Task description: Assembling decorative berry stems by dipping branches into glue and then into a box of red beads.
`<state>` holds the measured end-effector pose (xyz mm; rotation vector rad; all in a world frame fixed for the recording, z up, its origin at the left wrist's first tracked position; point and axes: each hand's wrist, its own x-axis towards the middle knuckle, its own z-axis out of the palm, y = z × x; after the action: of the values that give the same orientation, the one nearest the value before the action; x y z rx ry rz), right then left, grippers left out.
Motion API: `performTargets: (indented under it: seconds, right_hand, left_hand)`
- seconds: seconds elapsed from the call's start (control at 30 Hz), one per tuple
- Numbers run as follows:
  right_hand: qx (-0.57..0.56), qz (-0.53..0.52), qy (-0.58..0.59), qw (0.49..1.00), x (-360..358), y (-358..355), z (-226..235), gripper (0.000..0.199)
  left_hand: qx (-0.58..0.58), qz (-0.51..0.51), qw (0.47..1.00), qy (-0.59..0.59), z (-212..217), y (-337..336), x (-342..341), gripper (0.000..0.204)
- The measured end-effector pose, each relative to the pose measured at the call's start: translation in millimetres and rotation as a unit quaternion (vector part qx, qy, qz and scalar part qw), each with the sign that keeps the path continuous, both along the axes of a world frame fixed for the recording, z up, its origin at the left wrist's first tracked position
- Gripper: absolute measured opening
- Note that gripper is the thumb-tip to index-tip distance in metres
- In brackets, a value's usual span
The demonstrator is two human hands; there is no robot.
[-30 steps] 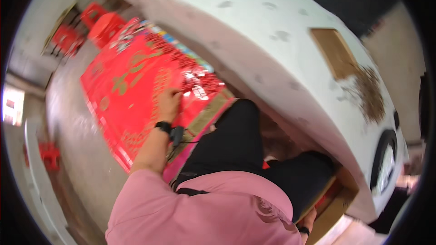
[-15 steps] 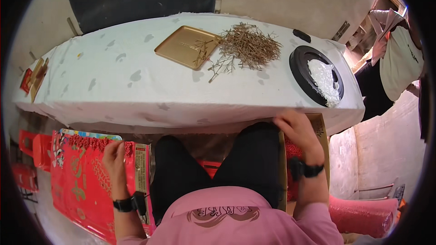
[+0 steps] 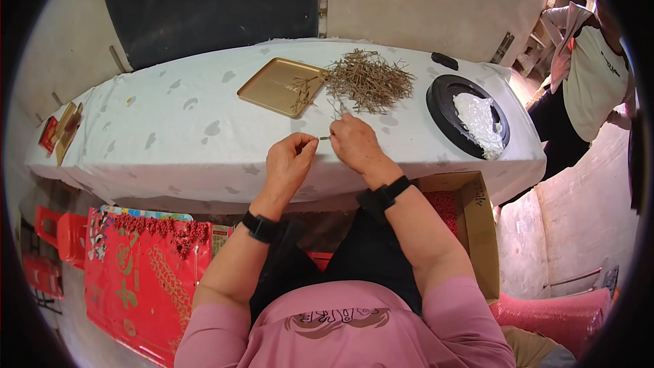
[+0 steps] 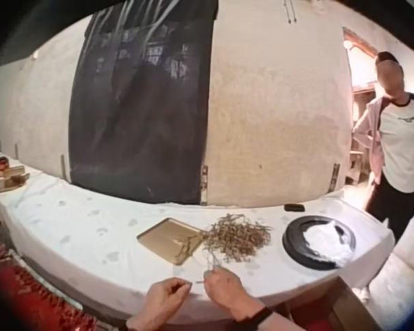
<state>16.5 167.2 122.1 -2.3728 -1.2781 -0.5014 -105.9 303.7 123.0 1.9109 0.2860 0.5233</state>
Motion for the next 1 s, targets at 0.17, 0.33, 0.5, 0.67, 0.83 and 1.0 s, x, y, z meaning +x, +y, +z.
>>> performTargets:
  seconds: [0.17,0.33,0.5,0.67,0.83,1.0]
  right_hand:
    - [0.205,0.079,0.270,0.938,-11,-30,14,0.008]
    - [0.255,0.115,0.289,0.916,-15,-34,12,0.010]
    - [0.315,0.080,0.212,0.922,-24,-34,17,0.012]
    - [0.346,0.035,0.178,0.921,-18,-53,4,0.019]
    - [0.314,-0.005,0.057,0.948,-20,-61,14,0.016]
    - [0.207,-0.058,0.001,0.977,-23,-101,39,0.013]
  left_hand:
    - [-0.268,-0.036,0.963,-0.013,4,-23,28,0.028]
    - [-0.435,-0.070,0.898,-0.009,6,-41,54,0.027]
    - [-0.489,-0.050,0.866,-0.089,6,-53,64,0.020]
    - [-0.494,-0.047,0.863,-0.095,4,-62,68,0.017]
    - [-0.446,-0.054,0.890,-0.081,0,-61,67,0.017]
    - [-0.420,-0.101,0.899,-0.074,3,-71,77,0.016]
